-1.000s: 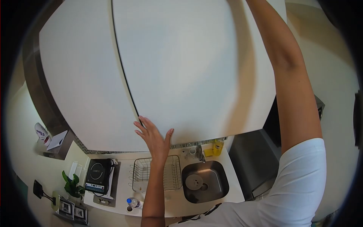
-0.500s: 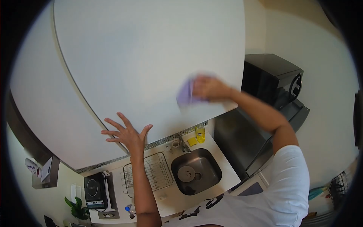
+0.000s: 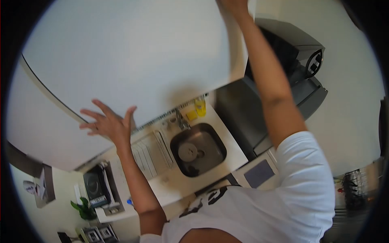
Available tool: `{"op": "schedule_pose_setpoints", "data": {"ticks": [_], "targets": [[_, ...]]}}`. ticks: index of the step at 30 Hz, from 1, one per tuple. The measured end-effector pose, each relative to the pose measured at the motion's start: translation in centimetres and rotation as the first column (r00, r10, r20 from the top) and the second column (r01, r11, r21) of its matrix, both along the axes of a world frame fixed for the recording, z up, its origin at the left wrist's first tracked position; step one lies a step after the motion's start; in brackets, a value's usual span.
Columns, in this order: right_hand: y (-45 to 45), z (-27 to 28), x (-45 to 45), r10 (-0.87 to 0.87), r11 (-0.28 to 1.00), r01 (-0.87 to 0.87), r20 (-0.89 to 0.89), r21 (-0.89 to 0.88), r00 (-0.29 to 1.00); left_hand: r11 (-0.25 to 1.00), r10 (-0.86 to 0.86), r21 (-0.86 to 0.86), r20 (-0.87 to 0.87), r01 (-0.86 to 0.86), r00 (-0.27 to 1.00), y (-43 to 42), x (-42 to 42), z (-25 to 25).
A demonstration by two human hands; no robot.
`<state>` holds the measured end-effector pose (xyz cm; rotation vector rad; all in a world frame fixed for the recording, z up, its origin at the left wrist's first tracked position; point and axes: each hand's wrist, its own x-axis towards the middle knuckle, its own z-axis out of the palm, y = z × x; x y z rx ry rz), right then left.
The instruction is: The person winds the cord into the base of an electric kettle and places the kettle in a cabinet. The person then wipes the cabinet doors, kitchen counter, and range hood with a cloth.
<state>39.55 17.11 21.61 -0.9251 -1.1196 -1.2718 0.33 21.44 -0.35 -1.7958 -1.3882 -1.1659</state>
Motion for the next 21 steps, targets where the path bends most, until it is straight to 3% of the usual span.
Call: {"op": "schedule_pose_setpoints", "data": {"ticks": [2,4,7,8,9,11,12,13,14,16,17,18,19,21], "targets": [[-0.3,-12.1,0.5,0.11,0.994,-0.111,-0.075,-0.012,0.991,1.0,-0.014,-0.005,-0.014,0.014,1.0,-0.6,0.1,0.2],[-0.2,-24.6,-0.5,0.04,0.99,-0.08,-0.304,-0.118,0.952,1.0,-0.02,-0.001,-0.045,0.02,0.999,-0.5,-0.3,0.0],[-0.9,-31.6,-4.2,0.151,0.936,-0.259,-0.39,-0.239,0.908,1.0,-0.02,0.002,-0.092,0.02,0.996,-0.4,-0.7,0.1],[-0.9,-32.2,-6.0,0.169,0.924,-0.289,-0.408,-0.252,0.897,0.998,-0.062,0.008,-0.069,0.062,0.996,-0.4,-0.8,0.0],[-0.6,-32.5,-7.7,0.106,0.906,-0.207,-0.276,-0.369,0.955,0.999,-0.04,-0.005,-0.083,0.04,0.996,-0.7,-1.0,-0.2],[0.8,-33.0,-12.0,0.008,0.859,-0.005,0.003,-0.512,1.0,0.979,-0.204,-0.004,-0.047,0.204,0.978,-0.8,-1.8,-0.2],[1.0,-32.0,-15.2,0.178,0.887,-0.148,0.028,-0.438,0.984,0.97,-0.24,0.013,-0.04,0.241,0.97,-1.1,-2.2,-0.4],[0.8,-31.3,-18.9,0.217,0.794,-0.187,-0.018,-0.579,0.976,0.972,-0.232,0.011,-0.045,0.233,0.972,-1.5,-2.9,-0.3],[1.5,-31.1,-21.6,0.264,0.759,-0.149,0.091,-0.633,0.96,0.964,-0.264,-0.022,-0.05,0.263,0.963,-2.0,-3.4,-0.2],[4.1,-31.5,-26.2,0.661,0.665,-0.532,0.081,-0.524,0.746,0.959,-0.284,-0.026,-0.051,0.283,0.957,-3.5,-3.5,0.3],[3.0,-29.6,-29.3,0.381,0.77,-0.162,0.242,-0.616,0.892,0.956,-0.292,-0.01,-0.05,0.292,0.955,-3.7,-3.7,0.4],[3.2,-29.9,-30.8,0.611,0.611,-0.49,-0.025,-0.622,0.792,0.952,-0.304,0.018,-0.057,0.305,0.951,-3.4,-4.4,0.2],[2.8,-29.3,-30.5,0.488,0.763,-0.184,0.365,-0.62,0.792,0.947,-0.314,0.049,-0.064,0.318,0.947,-3.2,-4.7,0.0],[2.9,-29.3,-29.4,0.429,0.826,-0.17,0.404,-0.538,0.808,0.948,-0.314,0.047,-0.031,0.315,0.949,-4.1,-4.7,-0.3]]}}
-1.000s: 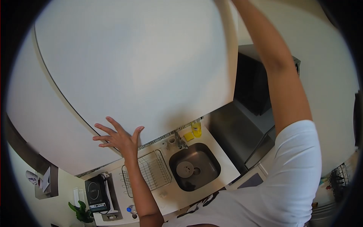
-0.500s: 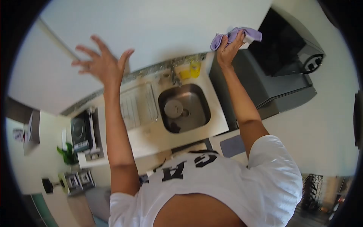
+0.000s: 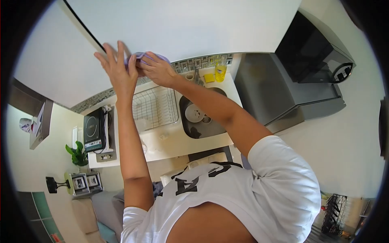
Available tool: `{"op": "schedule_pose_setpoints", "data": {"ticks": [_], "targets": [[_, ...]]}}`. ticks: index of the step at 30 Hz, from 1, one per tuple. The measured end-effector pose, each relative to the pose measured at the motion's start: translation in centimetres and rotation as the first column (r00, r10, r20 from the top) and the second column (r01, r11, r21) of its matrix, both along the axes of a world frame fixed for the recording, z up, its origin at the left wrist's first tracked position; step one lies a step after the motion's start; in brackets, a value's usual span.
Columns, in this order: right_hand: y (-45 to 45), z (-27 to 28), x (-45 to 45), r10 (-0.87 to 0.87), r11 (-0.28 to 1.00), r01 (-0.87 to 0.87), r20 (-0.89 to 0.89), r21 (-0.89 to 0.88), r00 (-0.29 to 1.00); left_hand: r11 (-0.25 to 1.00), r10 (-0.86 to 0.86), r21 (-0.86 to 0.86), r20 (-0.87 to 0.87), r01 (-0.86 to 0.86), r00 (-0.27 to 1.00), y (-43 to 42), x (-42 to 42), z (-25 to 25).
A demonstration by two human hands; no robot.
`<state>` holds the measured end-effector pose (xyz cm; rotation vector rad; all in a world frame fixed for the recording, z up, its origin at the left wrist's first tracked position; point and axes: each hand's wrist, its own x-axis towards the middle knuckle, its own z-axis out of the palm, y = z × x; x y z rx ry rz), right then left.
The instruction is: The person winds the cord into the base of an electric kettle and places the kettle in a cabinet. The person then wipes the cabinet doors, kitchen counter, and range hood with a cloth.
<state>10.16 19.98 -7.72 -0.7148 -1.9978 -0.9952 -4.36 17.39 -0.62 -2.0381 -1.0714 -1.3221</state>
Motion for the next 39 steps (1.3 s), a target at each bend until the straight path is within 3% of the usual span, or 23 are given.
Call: {"op": "schedule_pose_setpoints", "data": {"ticks": [2,4,5,6,7,8,9,13,15,16,17,18,20,21,24,25,27,28,30,32,34,37,39], "targets": [[-1.2,-1.3,4.2,0.07,0.992,-0.091,-0.225,-0.086,0.972,0.995,-0.078,-0.051,0.067,0.082,0.995,-0.3,-0.2,-0.2],[-1.8,-4.6,9.9,-0.367,0.904,0.242,-0.345,-0.353,0.864,0.993,-0.079,-0.078,0.057,0.084,0.995,-0.7,-0.8,-0.5],[-3.7,-4.0,13.0,-0.453,0.89,0.395,-0.354,-0.227,0.818,0.99,-0.066,-0.127,0.027,0.068,0.998,-1.0,-1.3,-0.6],[-4.2,-4.2,17.4,-0.423,0.903,0.414,-0.405,-0.115,0.811,0.984,-0.05,-0.169,-0.001,0.05,0.999,-1.1,-1.6,-0.6],[-5.3,-4.3,20.1,-0.517,0.855,0.363,-0.561,-0.37,0.647,0.986,-0.047,-0.161,0.004,0.047,0.999,-1.3,-1.8,-0.7],[-4.9,-3.8,22.9,-0.387,0.916,0.348,-0.666,-0.198,0.638,0.98,-0.088,-0.177,0.007,0.088,0.996,-1.4,-1.9,-0.8],[-4.1,-2.0,24.3,-0.429,0.827,0.561,-0.674,-0.026,0.601,0.975,-0.132,-0.177,0.012,0.132,0.991,-1.2,-2.0,-0.6],[-3.1,14.2,26.8,-0.366,0.737,0.659,-0.732,0.149,0.575,0.977,-0.02,-0.212,-0.068,0.005,0.997,-1.7,-0.3,0.1],[-2.8,25.0,27.3,-0.117,0.847,0.411,-0.636,0.337,0.763,0.974,0.021,-0.222,-0.079,-0.038,0.997,-1.8,0.7,0.3],[-3.4,30.1,26.7,-0.141,0.896,0.378,-0.66,0.231,0.738,0.971,0.016,-0.237,-0.074,-0.033,0.997,-1.8,1.0,0.2],[-3.3,35.1,26.2,-0.153,0.815,0.437,-0.586,0.381,0.796,0.971,0.021,-0.237,-0.065,-0.036,0.998,-1.9,1.4,0.1],[-4.5,38.0,23.8,-0.249,0.907,0.408,-0.654,0.1,0.714,0.97,0.03,-0.238,-0.057,-0.043,0.998,-1.8,1.7,0.1],[-3.3,41.7,22.7,-0.262,0.897,0.407,-0.536,0.171,0.803,0.978,0.057,-0.201,-0.015,-0.059,0.998,-1.2,2.6,-0.3],[-1.5,42.3,22.6,-0.086,0.856,0.249,-0.35,0.453,0.933,0.972,0.092,-0.217,0.002,-0.09,0.996,-1.1,2.7,-0.6],[-1.9,32.3,17.1,-0.237,0.944,0.251,-0.088,0.216,0.967,0.97,0.11,-0.22,0.024,-0.102,0.994,-0.9,3.0,-0.9],[-1.8,27.2,16.5,-0.135,0.98,0.124,0.063,0.155,0.989,0.965,0.075,-0.256,0.034,-0.064,0.997,-1.4,3.2,-0.4],[-4.2,18.5,15.0,-0.113,0.968,0.193,0.405,-0.163,0.907,0.964,0.048,-0.265,0.026,-0.04,0.998,-1.4,3.0,-0.1],[-2.8,14.1,16.3,0.008,0.995,0.044,0.527,-0.086,0.85,0.958,0.029,-0.285,0.015,-0.024,0.999,-1.6,2.6,-0.1],[-3.5,14.3,17.6,0.089,0.976,0.061,0.634,-0.211,0.768,0.951,0.028,-0.306,-0.026,-0.035,0.999,-1.9,2.2,0.2],[-3.8,18.9,17.8,0.014,0.988,0.079,0.589,-0.132,0.808,0.949,0.028,-0.311,-0.06,-0.046,0.998,-2.0,2.0,0.5],[-3.5,26.6,17.8,-0.302,0.942,0.336,0.403,-0.014,0.864,0.936,0.054,-0.343,-0.098,-0.085,0.994,-2.1,2.2,0.6],[-3.6,40.0,21.5,-0.152,0.881,0.161,-0.055,0.445,0.987,0.93,0.079,-0.348,-0.12,-0.117,0.99,-2.6,2.3,1.0],[-3.3,46.6,24.7,0.023,0.858,0.222,-0.466,0.463,0.884,0.921,0.099,-0.358,-0.169,-0.154,0.981,-2.6,2.1,1.1]]}}
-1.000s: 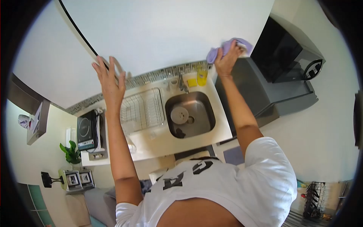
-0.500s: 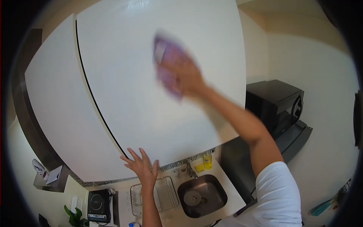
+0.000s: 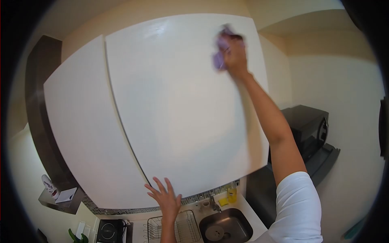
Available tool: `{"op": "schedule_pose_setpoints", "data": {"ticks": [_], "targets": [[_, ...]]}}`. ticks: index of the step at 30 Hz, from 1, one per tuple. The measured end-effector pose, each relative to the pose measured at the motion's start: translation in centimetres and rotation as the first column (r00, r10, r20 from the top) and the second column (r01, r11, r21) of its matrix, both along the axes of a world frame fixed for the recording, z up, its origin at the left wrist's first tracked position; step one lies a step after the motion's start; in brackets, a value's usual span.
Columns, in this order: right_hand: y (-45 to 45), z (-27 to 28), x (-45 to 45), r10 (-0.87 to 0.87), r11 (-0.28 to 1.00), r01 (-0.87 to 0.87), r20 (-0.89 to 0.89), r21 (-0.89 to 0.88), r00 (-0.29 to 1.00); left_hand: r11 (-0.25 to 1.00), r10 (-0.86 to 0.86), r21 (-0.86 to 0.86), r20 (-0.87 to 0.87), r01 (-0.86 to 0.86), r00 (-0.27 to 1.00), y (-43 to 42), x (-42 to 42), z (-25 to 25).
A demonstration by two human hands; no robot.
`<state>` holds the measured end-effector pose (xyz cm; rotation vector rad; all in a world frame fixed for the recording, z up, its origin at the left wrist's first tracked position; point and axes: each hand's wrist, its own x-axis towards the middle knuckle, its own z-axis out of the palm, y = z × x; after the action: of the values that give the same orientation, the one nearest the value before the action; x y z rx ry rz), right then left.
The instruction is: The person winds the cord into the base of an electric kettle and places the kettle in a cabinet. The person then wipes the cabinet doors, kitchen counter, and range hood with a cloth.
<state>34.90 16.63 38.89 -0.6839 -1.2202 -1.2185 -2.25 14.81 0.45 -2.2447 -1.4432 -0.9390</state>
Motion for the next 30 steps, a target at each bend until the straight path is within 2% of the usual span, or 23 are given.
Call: {"op": "schedule_pose_setpoints", "data": {"ticks": [1,2,3,5,7,9,12,14,15,16,17,18,19,20,21,23,24,25,26,27,29,30], "targets": [[2.0,3.2,2.3,-0.213,0.969,0.236,-0.246,0.067,0.946,1.0,0.021,0.013,0.015,-0.021,1.0,0.0,0.0,0.2],[2.3,5.3,2.0,-0.271,0.96,0.272,-0.463,-0.067,0.844,1.0,0.026,-0.007,-0.009,-0.026,1.0,-0.1,0.0,0.4],[2.1,6.9,0.5,-0.233,0.972,0.19,-0.519,-0.134,0.823,0.999,0.031,-0.03,-0.033,-0.032,0.999,-0.3,0.0,0.5],[2.3,9.0,-3.8,-0.197,0.98,0.18,-0.308,-0.085,0.931,0.998,0.058,-0.006,-0.038,-0.058,0.998,-0.3,-0.1,0.6],[2.9,10.3,-10.2,-0.246,0.959,0.223,-0.118,-0.177,0.962,0.999,-0.025,0.046,-0.032,0.027,0.999,0.3,-0.5,-0.2],[5.8,10.9,-17.4,-0.141,0.99,0.14,0.014,0.027,0.99,0.997,-0.03,0.073,-0.011,0.031,0.999,0.5,-0.9,-0.5],[8.4,12.0,-25.7,-0.105,0.993,0.097,0.104,0.074,0.989,0.997,-0.062,0.053,-0.035,0.064,0.997,0.7,-1.5,-0.4],[8.1,12.3,-29.3,0.136,0.989,-0.141,0.114,0.041,0.984,0.998,-0.052,0.045,-0.055,0.054,0.997,0.8,-1.9,-0.4],[7.7,12.4,-30.4,0.15,0.987,-0.155,0.123,0.035,0.981,0.997,-0.056,0.039,-0.088,0.06,0.995,0.8,-2.1,-0.3],[6.8,12.3,-31.4,0.465,0.884,-0.449,0.16,-0.127,0.871,0.998,-0.045,0.031,-0.108,0.049,0.993,0.6,-2.2,-0.1],[6.1,12.0,-32.1,0.73,0.676,-0.678,0.138,-0.289,0.669,0.999,-0.038,0.026,-0.101,0.04,0.994,0.6,-2.2,0.0],[5.5,11.1,-33.0,0.676,0.726,-0.591,0.202,-0.353,0.709,0.998,-0.054,0.035,-0.097,0.058,0.994,0.7,-2.2,-0.1],[6.7,10.8,-33.4,0.691,0.71,-0.599,0.203,-0.371,0.694,0.997,-0.064,0.037,-0.087,0.067,0.994,0.7,-2.3,-0.2],[8.0,10.0,-33.9,0.522,0.852,-0.491,0.365,-0.179,0.771,0.993,-0.111,0.043,-0.057,0.114,0.992,0.9,-2.5,-0.3],[9.6,8.6,-34.8,0.332,0.919,-0.392,0.48,0.028,0.812,0.99,-0.129,0.043,-0.042,0.131,0.991,0.7,-2.6,-0.1],[8.8,2.8,-34.7,-0.03,0.969,-0.117,0.575,0.217,0.818,0.991,-0.133,0.032,-0.002,0.133,0.991,0.4,-3.2,-0.2],[8.1,-0.8,-35.0,-0.092,0.989,0.0,0.608,0.149,0.788,0.99,-0.137,0.03,0.007,0.137,0.991,0.4,-3.6,-0.3],[8.3,-3.7,-35.5,0.026,0.998,-0.05,0.545,0.03,0.838,0.991,-0.13,0.026,0.008,0.13,0.991,0.2,-4.1,-0.4],[8.3,-4.3,-35.5,-0.033,0.999,0.016,0.599,0.034,0.8,0.99,-0.135,0.029,-0.004,0.135,0.991,0.2,-4.4,-0.5],[8.0,-3.7,-35.0,-0.104,0.994,0.089,0.644,0.056,0.758,0.995,-0.095,0.0,0.018,0.095,0.995,0.6,-4.4,-0.8],[7.8,-0.6,-35.1,-0.129,0.988,0.152,0.624,0.016,0.771,0.997,-0.062,0.045,-0.045,0.064,0.997,1.3,-4.3,-1.7],[8.3,3.0,-35.1,-0.131,0.971,0.217,0.529,-0.104,0.839,0.994,-0.106,-0.003,-0.007,0.106,0.994,1.3,-4.5,-1.7]]}}
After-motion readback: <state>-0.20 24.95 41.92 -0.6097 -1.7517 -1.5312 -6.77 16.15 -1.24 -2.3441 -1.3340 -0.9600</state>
